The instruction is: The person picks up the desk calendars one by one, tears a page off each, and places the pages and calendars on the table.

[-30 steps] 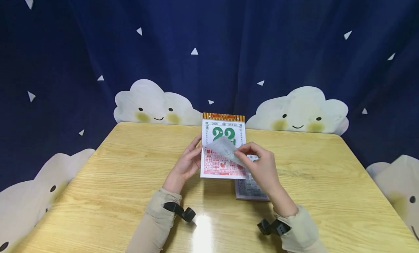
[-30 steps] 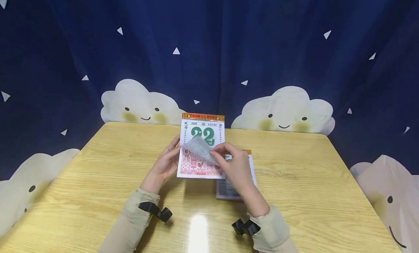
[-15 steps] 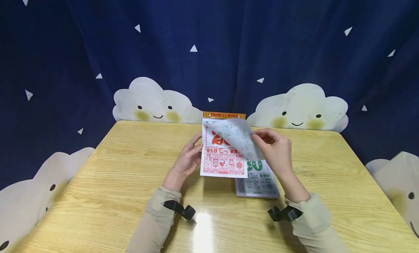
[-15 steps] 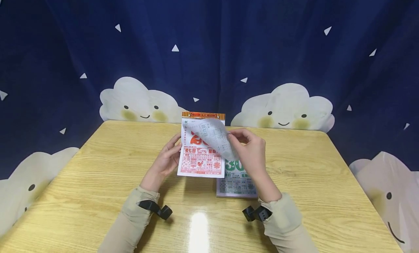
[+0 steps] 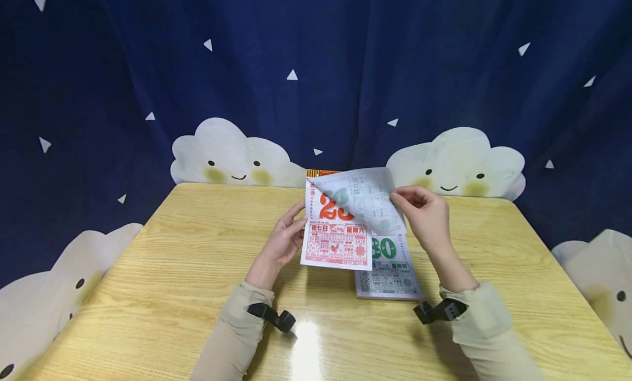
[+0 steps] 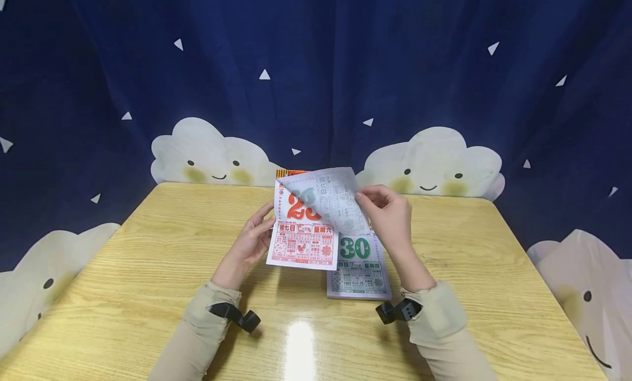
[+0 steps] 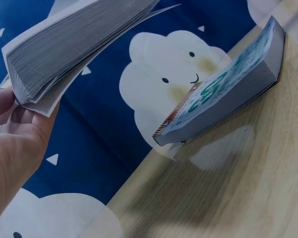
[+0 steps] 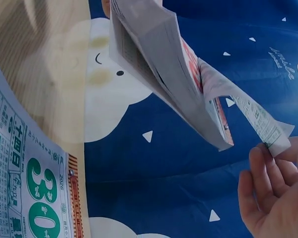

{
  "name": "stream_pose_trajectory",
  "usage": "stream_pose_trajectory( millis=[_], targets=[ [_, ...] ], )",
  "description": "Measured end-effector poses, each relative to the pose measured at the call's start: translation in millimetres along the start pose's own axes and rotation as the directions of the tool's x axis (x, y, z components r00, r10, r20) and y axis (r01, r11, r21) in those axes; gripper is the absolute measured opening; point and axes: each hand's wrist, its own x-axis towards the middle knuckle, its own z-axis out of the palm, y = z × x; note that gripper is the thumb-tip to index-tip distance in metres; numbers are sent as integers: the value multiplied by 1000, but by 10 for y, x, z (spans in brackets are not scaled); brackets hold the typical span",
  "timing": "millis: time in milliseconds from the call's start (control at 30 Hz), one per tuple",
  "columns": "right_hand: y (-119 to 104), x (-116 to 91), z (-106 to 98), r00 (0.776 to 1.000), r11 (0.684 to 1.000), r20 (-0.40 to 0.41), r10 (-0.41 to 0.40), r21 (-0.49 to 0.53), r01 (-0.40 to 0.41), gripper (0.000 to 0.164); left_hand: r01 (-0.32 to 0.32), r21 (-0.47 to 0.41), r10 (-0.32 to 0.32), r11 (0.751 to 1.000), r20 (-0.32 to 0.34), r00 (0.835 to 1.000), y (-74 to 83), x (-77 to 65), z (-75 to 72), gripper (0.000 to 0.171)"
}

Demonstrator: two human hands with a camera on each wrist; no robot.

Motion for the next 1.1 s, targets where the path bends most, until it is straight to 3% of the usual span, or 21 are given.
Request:
stream_pose_trajectory(
  millis=[333,567,967,1100],
  targets=[
    [7,94,-55,995,994,53,89,63,-92,28,-8,10,8,1000,15,1000,-8,-4,5,46],
    [15,152,-143,992,972,32,126,198,-130,2,-12,19,11,1000,10,1000,2,-7,-2,46],
    [39,194,-206,986,950,39,164,263,-168,5,4,22,-5,1000,19,1000,-8,-9,-6,47],
    [50,225,-236,981,929,21,192,320,-189,10,5,27,-6,1000,33,999,-10,-12,-6,47]
  ],
)
